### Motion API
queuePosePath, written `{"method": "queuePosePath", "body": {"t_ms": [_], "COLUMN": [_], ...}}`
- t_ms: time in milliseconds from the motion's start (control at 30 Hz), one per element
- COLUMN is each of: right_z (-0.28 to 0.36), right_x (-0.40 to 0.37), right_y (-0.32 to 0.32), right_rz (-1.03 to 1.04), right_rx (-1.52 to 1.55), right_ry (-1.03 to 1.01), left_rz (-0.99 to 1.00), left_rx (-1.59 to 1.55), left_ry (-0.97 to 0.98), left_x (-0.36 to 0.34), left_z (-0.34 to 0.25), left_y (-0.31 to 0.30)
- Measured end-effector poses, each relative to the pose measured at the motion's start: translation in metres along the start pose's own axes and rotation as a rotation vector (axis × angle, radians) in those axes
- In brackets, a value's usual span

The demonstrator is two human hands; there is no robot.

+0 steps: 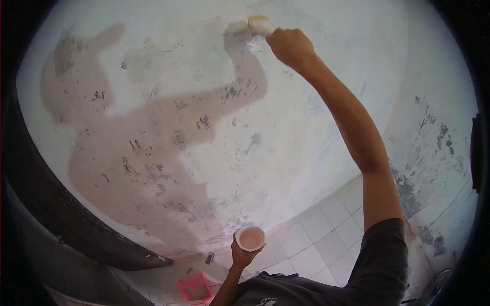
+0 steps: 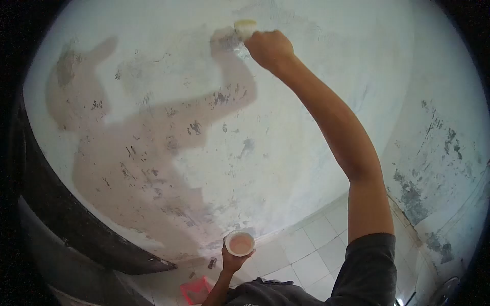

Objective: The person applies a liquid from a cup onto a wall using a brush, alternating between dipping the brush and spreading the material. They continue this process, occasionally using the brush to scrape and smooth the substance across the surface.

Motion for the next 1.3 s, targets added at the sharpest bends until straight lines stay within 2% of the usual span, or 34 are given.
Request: {"method": "queuePosePath", "body": {"t_ms": [167,233,300,433,567,633,767,933,1033,1167,1233,1300], "right_z": [0.028,0.032,0.039,0.023,0.008,-0.003,-0.017,-0.036,-0.049,-0.068,-0.072,-0.077], "right_x": [-0.042,-0.055,-0.070,-0.071,-0.049,-0.032,-0.007,0.021,0.039,0.051,0.049,0.049], "right_y": [0.028,0.025,0.037,0.044,0.027,0.008,0.003,-0.015,-0.022,-0.029,-0.046,-0.054], "right_rz": [0.235,0.228,0.426,0.458,0.323,0.154,0.134,-0.077,-0.119,-0.069,-0.147,-0.134], "right_rx": [0.056,0.080,0.039,0.067,0.025,0.010,-0.022,-0.042,-0.031,-0.065,-0.091,-0.076], "right_ry": [-0.114,-0.143,-0.236,-0.220,-0.170,-0.075,0.066,0.155,0.162,0.218,0.238,0.245], "left_rz": [0.023,0.028,0.034,0.018,0.024,0.017,0.015,-0.001,0.019,0.040,0.042,0.052], "left_rx": [0.012,0.031,0.020,-0.008,0.011,0.019,0.013,-0.030,0.014,-0.005,-0.001,-0.007], "left_ry": [-0.011,0.003,0.024,0.034,0.050,0.052,0.042,0.034,0.051,0.061,0.080,0.039], "left_x": [-0.002,-0.003,-0.004,-0.002,-0.001,0.002,0.004,0.006,0.006,0.004,0.005,0.005], "left_z": [-0.001,-0.004,-0.009,-0.004,-0.004,-0.008,-0.003,-0.003,-0.010,-0.008,-0.011,-0.011], "left_y": [0.004,0.006,0.008,0.009,0.011,0.011,0.010,0.011,0.015,0.019,0.022,0.023]}}
Point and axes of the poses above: each hand's wrist, its own x-axis towards the middle knuckle, its own y-axis out of the palm, z = x × y, the point moved 10 cm from there along x, towards the middle knuckle, and after that the axes turned 4 degrees about -y, right-handed, at the moved point
